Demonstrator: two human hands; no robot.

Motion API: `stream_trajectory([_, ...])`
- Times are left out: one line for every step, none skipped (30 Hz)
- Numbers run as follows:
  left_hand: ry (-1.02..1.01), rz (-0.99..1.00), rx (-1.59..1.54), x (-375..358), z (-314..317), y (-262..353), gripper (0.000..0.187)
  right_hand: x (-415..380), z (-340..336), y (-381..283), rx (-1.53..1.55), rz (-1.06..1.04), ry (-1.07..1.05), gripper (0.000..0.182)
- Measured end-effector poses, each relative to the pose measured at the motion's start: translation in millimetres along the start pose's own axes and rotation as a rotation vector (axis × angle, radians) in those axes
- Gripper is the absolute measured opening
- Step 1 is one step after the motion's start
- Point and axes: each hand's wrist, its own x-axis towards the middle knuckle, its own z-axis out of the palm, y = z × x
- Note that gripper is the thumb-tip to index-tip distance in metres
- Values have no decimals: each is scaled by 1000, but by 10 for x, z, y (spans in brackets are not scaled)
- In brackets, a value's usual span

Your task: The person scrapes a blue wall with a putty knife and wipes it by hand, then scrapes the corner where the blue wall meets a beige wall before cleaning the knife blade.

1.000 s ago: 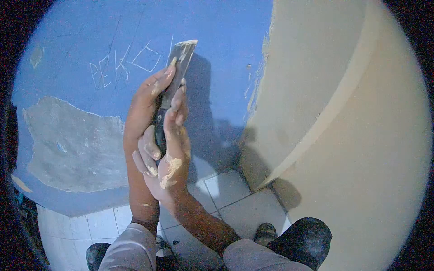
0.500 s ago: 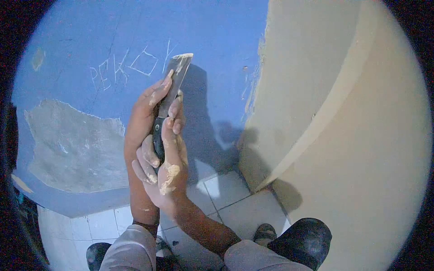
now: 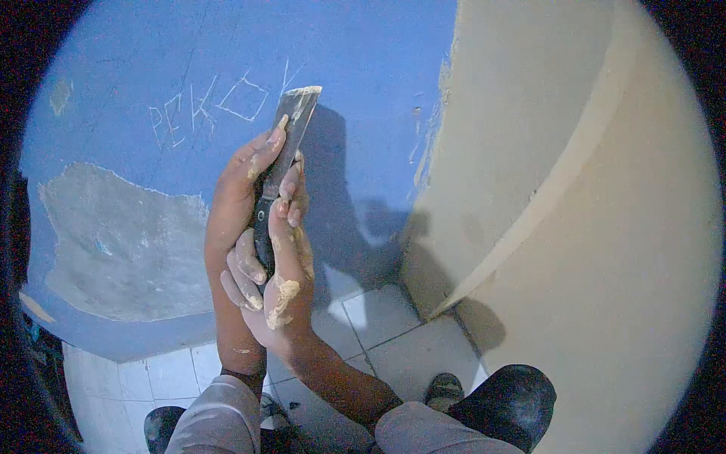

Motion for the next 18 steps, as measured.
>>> stream_trajectory([-11,4,7,8,-21,-7,28,1,-3,0,-1,2,-4,35])
stream_trajectory([-21,8,13,17,-38,-14,28,2,-4,-1,-2,4,-7,36])
stream_trajectory([-31,12,9,24,-48,-20,28,4,-1,-6,-8,9,-5,38])
stream_trajectory([-40,16,4,32,-55,-28,28,6,4,-12,-13,14,-2,39])
stream_trajectory([-49,20,0,35,-60,-32,28,7,6,-15,-17,19,1,40])
stream_trajectory([-56,19,6,34,-57,-26,28,6,-5,-13,-10,25,-2,41])
stream_trajectory([-64,17,11,31,-51,-12,28,7,-23,-6,-2,31,-5,41])
stream_trajectory([-71,16,17,31,-48,-5,28,7,-34,-4,6,37,-8,42])
stream_trajectory([-61,19,26,35,-52,-10,28,7,-26,-9,-1,34,0,41])
stream_trajectory([-51,21,35,42,-58,-20,28,5,-9,-16,-7,32,8,41])
stream_trajectory([-42,24,44,47,-59,-26,28,1,6,-24,-13,29,16,41])
stream_trajectory([-12,25,69,41,-48,-19,28,-4,15,-30,-30,37,4,42])
stream_trajectory([18,26,93,29,-31,-3,28,-9,21,-35,-47,45,-8,42])
stream_trajectory([47,26,117,23,-22,5,28,-12,23,-36,-64,53,-20,43])
stream_trajectory([13,11,96,32,-38,-1,28,-10,13,-24,-40,42,-30,43])
stream_trajectory([-21,-4,75,50,-67,-11,28,-3,-6,-1,-17,33,-40,43])
stream_trajectory([-55,-18,54,58,-86,-17,28,3,-25,13,6,23,-49,43])
stream_trajectory([-47,-13,59,58,-88,-19,28,8,-42,15,7,25,-63,42])
